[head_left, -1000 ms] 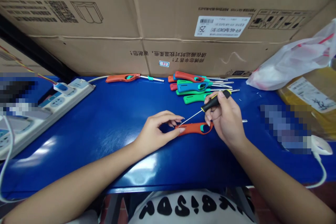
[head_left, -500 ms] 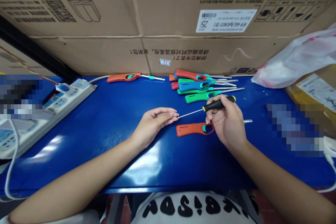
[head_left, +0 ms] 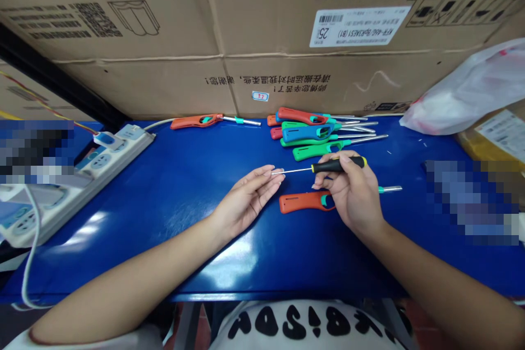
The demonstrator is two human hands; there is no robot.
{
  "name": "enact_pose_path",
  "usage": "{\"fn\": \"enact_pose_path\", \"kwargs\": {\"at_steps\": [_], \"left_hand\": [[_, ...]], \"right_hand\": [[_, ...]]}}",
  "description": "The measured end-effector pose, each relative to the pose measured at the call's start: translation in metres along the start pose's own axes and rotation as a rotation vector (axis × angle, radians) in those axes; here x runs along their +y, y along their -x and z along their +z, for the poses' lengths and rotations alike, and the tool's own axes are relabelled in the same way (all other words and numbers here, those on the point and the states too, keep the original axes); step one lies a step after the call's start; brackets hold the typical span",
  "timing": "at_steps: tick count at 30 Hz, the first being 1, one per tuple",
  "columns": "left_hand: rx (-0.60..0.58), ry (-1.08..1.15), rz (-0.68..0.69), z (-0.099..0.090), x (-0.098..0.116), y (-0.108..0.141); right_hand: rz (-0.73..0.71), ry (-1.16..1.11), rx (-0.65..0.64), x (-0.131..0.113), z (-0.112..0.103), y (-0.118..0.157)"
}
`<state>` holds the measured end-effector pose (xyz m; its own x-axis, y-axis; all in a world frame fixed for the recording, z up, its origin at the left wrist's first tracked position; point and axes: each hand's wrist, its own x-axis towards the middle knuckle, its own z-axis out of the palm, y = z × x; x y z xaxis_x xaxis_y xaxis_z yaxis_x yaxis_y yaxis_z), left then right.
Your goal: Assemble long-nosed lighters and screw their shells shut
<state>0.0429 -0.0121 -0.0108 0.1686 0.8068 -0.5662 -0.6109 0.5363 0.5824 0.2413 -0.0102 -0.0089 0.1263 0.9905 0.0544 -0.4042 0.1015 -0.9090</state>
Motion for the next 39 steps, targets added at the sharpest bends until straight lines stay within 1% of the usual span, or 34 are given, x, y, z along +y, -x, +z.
{"fn": "enact_pose_path", "kwargs": {"at_steps": [6, 12, 19, 23, 26, 29, 39], "left_hand": [[-0.004, 0.047, -0.008, -0.001, 0.000, 0.000], [0.001, 0.018, 0.004, -0.001, 0.000, 0.000], [0.018, -0.019, 0.022, 0.000, -0.001, -0.001], [0.034, 0.006, 0.030, 0.001, -0.001, 0.000], [0.034, 0.043, 0.043, 0.001, -0.001, 0.000], [0.039, 0.041, 0.059, 0.001, -0.002, -0.001], [0.023, 0.010, 0.070, -0.001, -0.002, -0.003]], "right_hand": [[-0.029, 0.015, -0.006, 0.002, -0.002, 0.000], [-0.055, 0.027, -0.010, 0.002, -0.001, 0.001], [-0.101, 0.089, -0.049, 0.000, -0.002, 0.003], [-0.189, 0.159, -0.064, -0.001, 0.000, 0.009], [-0.291, 0.220, -0.073, -0.003, 0.005, 0.016], [-0.351, 0.280, -0.059, -0.006, 0.011, 0.023], [-0.316, 0.287, -0.035, -0.006, 0.018, 0.028]]}}
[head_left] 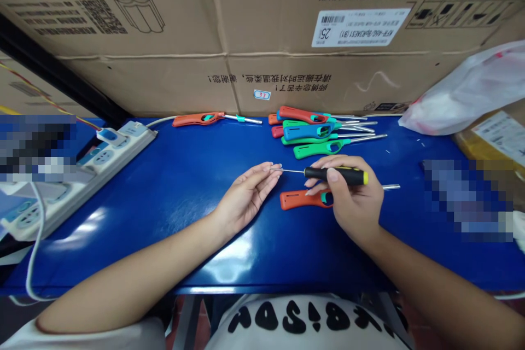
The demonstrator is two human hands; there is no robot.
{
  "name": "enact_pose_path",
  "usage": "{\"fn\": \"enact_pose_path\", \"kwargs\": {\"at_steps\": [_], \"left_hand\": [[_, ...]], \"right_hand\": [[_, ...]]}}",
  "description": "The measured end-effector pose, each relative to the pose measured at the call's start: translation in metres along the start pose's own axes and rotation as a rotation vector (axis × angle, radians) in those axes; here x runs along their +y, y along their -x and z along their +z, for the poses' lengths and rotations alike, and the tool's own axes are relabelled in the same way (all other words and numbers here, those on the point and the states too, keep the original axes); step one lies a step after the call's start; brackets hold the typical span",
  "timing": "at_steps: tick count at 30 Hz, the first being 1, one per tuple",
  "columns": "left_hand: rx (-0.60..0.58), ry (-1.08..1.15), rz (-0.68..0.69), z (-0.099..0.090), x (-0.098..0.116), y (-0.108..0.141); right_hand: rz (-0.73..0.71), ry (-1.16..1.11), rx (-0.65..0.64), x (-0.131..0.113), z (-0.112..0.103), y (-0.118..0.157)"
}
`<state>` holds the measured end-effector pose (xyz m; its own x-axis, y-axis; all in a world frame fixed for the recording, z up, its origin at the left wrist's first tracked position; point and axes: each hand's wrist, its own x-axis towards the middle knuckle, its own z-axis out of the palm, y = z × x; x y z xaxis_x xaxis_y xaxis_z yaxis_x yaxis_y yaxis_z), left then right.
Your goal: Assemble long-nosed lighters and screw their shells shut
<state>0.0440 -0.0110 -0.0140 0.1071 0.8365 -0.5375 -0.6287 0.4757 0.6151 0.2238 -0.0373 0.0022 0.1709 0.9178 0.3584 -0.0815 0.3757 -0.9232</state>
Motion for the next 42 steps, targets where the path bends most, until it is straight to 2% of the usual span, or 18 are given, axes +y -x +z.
{"fn": "enact_pose_path", "kwargs": {"at_steps": [4, 6, 8, 9, 11, 14, 16, 18, 20, 26, 31, 42], "left_hand": [[-0.084, -0.030, -0.033, 0.000, -0.001, 0.005], [-0.168, -0.070, -0.068, 0.000, -0.001, 0.009], [-0.264, -0.119, -0.056, -0.001, -0.001, 0.012], [-0.298, -0.164, -0.010, -0.002, 0.000, 0.012], [-0.315, -0.350, 0.163, -0.005, 0.003, 0.011], [-0.315, -0.854, 0.533, -0.011, 0.009, 0.009], [-0.384, -1.204, 0.713, -0.014, 0.010, 0.010], [-0.445, -1.454, 0.778, -0.016, 0.008, 0.012], [-0.467, -1.582, 0.787, -0.017, 0.005, 0.013], [-0.473, -1.620, 0.835, -0.020, -0.002, 0.010], [-0.479, -1.616, 0.843, -0.021, -0.002, 0.007], [-0.475, -1.613, 0.860, -0.022, -0.003, 0.006]], "right_hand": [[-0.002, 0.026, 0.000, -0.004, -0.002, -0.006], [-0.049, 0.039, -0.005, -0.007, -0.005, -0.016], [-0.128, 0.029, 0.054, -0.012, -0.008, -0.028], [-0.170, 0.005, 0.093, -0.015, -0.008, -0.034], [-0.183, -0.003, 0.109, -0.023, -0.008, -0.043], [-0.158, 0.049, 0.021, -0.032, -0.003, -0.047], [-0.193, 0.145, -0.016, -0.034, 0.000, -0.043], [-0.245, 0.262, -0.041, -0.033, 0.003, -0.036], [-0.284, 0.343, -0.067, -0.030, 0.004, -0.031], [-0.311, 0.434, -0.142, -0.022, 0.003, -0.025], [-0.352, 0.451, -0.138, -0.016, 0.002, -0.026], [-0.319, 0.440, -0.125, -0.020, 0.003, -0.024]]}}
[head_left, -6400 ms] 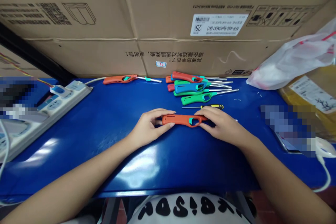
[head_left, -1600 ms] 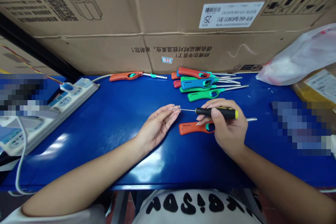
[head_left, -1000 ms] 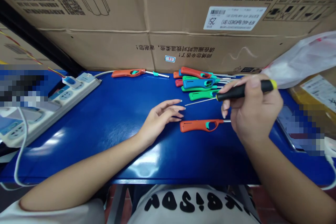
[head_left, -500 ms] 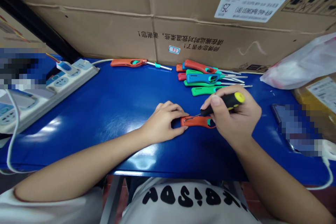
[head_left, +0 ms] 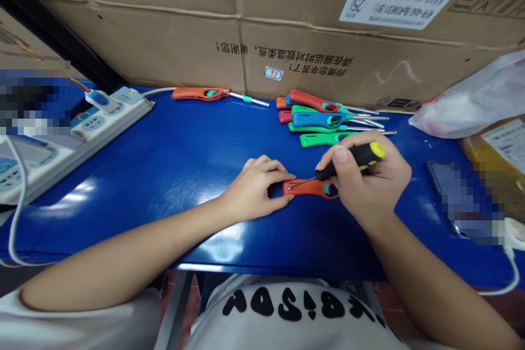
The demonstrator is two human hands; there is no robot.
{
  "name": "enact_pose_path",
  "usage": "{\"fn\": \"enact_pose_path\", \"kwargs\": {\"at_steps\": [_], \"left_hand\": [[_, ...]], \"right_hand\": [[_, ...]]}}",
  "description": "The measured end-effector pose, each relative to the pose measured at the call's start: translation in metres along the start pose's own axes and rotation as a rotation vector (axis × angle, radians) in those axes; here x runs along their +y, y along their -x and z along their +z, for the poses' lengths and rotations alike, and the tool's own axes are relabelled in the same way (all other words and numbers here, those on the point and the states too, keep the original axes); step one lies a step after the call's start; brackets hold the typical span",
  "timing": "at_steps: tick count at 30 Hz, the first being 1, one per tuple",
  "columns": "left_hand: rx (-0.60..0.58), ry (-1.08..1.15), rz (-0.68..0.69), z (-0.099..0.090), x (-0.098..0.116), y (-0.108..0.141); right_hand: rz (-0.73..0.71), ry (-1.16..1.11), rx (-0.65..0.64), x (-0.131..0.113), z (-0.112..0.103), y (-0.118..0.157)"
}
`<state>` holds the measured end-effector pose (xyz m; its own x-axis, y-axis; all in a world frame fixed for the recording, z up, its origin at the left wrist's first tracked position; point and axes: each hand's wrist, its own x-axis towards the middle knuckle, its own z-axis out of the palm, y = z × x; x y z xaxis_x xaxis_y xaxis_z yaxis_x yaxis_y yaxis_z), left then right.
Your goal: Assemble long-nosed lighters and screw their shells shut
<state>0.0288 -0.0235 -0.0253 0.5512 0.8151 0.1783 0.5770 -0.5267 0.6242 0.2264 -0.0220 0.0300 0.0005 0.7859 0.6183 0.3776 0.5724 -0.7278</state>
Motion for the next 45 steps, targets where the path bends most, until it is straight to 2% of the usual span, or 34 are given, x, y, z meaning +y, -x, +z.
{"fn": "enact_pose_path", "kwargs": {"at_steps": [5, 23, 27, 29, 34, 36, 39, 43, 45], "left_hand": [[0.000, 0.001, -0.001, 0.000, 0.000, 0.001], [-0.015, -0.006, -0.012, 0.000, 0.001, 0.000], [-0.020, 0.000, -0.016, -0.001, 0.001, -0.001], [-0.022, -0.004, -0.014, -0.001, 0.001, -0.001], [-0.028, -0.008, -0.007, -0.002, 0.001, -0.001], [-0.021, -0.007, -0.005, -0.001, 0.001, 0.000], [-0.016, -0.017, 0.002, -0.001, 0.000, 0.000], [-0.012, -0.032, 0.014, 0.001, -0.001, 0.000], [-0.007, -0.030, 0.027, 0.001, -0.002, 0.001]], "right_hand": [[-0.032, 0.024, -0.001, 0.003, 0.001, 0.000], [0.011, -0.037, -0.059, 0.012, 0.006, 0.007], [-0.092, -0.047, -0.033, 0.015, 0.009, 0.005], [-0.135, -0.022, -0.094, 0.014, 0.006, 0.001], [-0.137, 0.123, -0.542, -0.005, -0.020, -0.019], [-0.185, 0.168, -0.628, -0.010, -0.027, -0.028], [-0.265, 0.251, -0.638, -0.009, -0.024, -0.036], [-0.345, 0.368, -0.502, -0.004, -0.014, -0.037], [-0.320, 0.358, -0.554, -0.006, -0.014, -0.037]]}}
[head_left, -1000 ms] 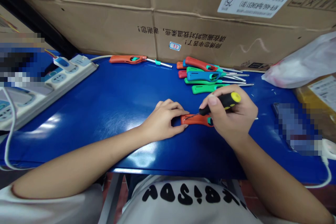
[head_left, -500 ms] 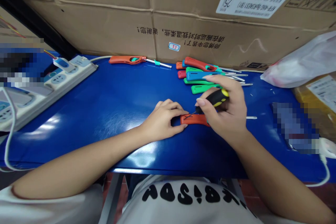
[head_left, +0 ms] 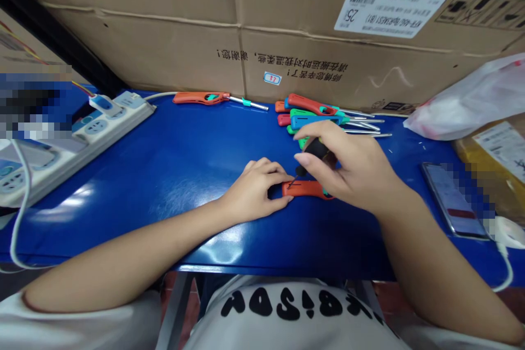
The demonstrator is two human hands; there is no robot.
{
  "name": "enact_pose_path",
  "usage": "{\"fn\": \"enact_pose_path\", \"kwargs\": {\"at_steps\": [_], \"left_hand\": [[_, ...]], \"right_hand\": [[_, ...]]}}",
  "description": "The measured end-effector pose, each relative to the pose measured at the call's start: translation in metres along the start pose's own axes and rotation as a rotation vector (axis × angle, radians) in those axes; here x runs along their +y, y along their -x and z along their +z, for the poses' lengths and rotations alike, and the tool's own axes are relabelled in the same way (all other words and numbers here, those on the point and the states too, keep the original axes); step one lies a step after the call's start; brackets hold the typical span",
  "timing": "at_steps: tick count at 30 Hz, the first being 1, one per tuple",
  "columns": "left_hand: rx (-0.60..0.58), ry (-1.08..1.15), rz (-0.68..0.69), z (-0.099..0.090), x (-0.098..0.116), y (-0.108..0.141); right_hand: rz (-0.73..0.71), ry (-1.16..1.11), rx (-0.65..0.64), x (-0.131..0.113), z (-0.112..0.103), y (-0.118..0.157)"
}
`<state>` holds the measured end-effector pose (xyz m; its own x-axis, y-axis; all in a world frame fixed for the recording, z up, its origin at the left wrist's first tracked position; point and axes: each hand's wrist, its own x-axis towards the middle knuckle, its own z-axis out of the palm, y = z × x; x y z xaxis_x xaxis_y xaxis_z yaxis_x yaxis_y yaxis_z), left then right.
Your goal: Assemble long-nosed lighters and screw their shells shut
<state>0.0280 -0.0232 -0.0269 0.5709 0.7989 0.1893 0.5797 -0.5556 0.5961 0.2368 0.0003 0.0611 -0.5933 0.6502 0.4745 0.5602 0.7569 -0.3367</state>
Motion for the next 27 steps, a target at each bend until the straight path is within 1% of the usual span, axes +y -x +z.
{"fn": "enact_pose_path", "kwargs": {"at_steps": [3, 4, 6, 9, 10, 11, 15, 16, 17, 21, 22, 23, 26, 27], "left_hand": [[-0.002, 0.004, 0.012, 0.000, -0.001, 0.000], [-0.003, 0.002, 0.011, 0.000, -0.001, 0.000], [-0.003, -0.003, 0.004, 0.000, -0.001, 0.000], [-0.008, -0.001, -0.009, -0.001, -0.001, 0.000], [-0.008, 0.001, -0.010, -0.001, 0.000, -0.001], [-0.008, 0.005, -0.009, -0.001, 0.000, -0.001], [-0.010, 0.016, -0.008, 0.000, 0.001, -0.001], [-0.009, 0.013, -0.007, 0.000, 0.000, -0.001], [-0.005, 0.007, -0.007, 0.000, 0.000, -0.002], [0.015, -0.013, 0.002, 0.001, 0.000, -0.001], [0.019, -0.014, 0.005, 0.001, 0.000, -0.001], [0.019, -0.016, 0.005, 0.001, 0.000, -0.001], [0.007, -0.021, 0.001, 0.001, 0.000, 0.000], [0.004, -0.018, 0.002, 0.001, 0.000, 0.000]], "right_hand": [[-0.014, -0.099, -0.148, -0.002, -0.005, 0.002], [-0.019, -0.103, -0.169, -0.002, -0.005, 0.002], [-0.014, -0.044, -0.125, 0.000, -0.004, 0.003], [0.002, 0.077, 0.035, 0.003, -0.002, 0.003], [0.007, 0.089, 0.045, 0.004, -0.003, 0.003], [0.010, 0.076, 0.019, 0.004, -0.005, 0.002], [-0.018, -0.101, -0.214, 0.000, -0.015, 0.003], [-0.032, -0.120, -0.231, 0.000, -0.016, 0.003], [-0.040, -0.114, -0.223, -0.001, -0.015, 0.003], [-0.057, 0.015, -0.045, -0.003, -0.005, 0.003], [-0.057, 0.032, -0.029, -0.004, -0.004, 0.002], [-0.060, 0.030, -0.042, -0.006, -0.004, 0.002], [-0.070, -0.059, -0.153, -0.011, -0.006, 0.002], [-0.076, -0.081, -0.169, -0.012, -0.006, 0.003]]}}
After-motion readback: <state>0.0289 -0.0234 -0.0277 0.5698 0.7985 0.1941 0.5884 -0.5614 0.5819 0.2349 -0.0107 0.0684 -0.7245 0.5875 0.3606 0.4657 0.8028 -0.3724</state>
